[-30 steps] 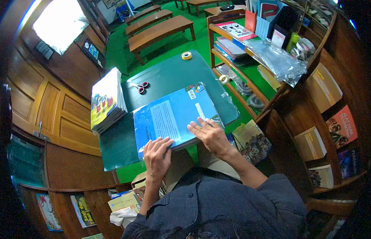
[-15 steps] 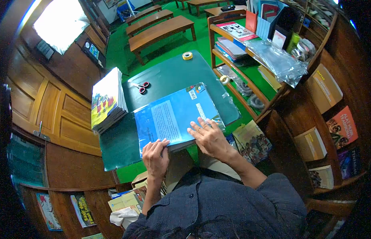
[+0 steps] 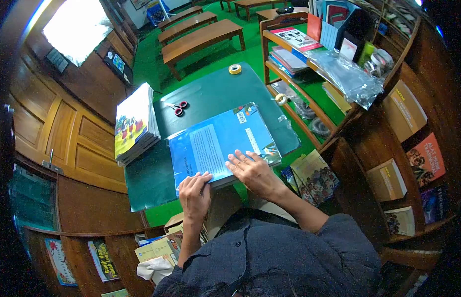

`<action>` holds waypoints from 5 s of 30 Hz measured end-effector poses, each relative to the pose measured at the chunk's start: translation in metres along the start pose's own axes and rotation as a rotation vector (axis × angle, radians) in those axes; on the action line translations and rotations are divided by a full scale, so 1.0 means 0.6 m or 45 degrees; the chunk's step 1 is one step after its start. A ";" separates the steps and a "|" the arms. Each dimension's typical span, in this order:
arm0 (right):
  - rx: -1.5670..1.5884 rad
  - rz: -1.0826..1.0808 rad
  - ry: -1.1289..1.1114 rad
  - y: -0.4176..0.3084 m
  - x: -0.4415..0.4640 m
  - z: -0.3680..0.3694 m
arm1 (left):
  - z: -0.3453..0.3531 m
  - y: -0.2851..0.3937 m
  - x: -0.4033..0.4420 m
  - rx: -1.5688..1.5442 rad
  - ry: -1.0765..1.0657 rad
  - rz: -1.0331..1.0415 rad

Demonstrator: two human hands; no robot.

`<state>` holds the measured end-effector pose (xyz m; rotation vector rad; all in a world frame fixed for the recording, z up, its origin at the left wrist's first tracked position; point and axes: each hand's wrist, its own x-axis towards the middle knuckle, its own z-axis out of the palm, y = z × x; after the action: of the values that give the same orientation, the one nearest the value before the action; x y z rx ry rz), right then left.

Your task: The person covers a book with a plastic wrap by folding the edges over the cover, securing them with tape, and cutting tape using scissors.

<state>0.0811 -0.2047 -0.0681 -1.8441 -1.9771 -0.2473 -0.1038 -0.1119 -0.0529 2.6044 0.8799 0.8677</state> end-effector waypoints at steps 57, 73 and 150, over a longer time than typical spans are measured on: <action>0.189 -0.086 0.024 -0.035 0.020 0.032 | -0.048 -0.027 -0.041 -0.282 0.145 -0.493; 0.228 -0.088 0.006 -0.035 0.021 0.023 | -0.068 -0.023 -0.043 -0.822 0.104 -0.840; 0.087 -0.159 0.061 -0.055 0.042 0.037 | -0.046 -0.069 -0.029 -0.053 0.126 -0.107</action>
<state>0.0439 -0.1763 -0.0722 -1.6597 -2.0448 -0.2558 -0.1510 -0.0888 -0.0564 2.4882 0.9790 0.9876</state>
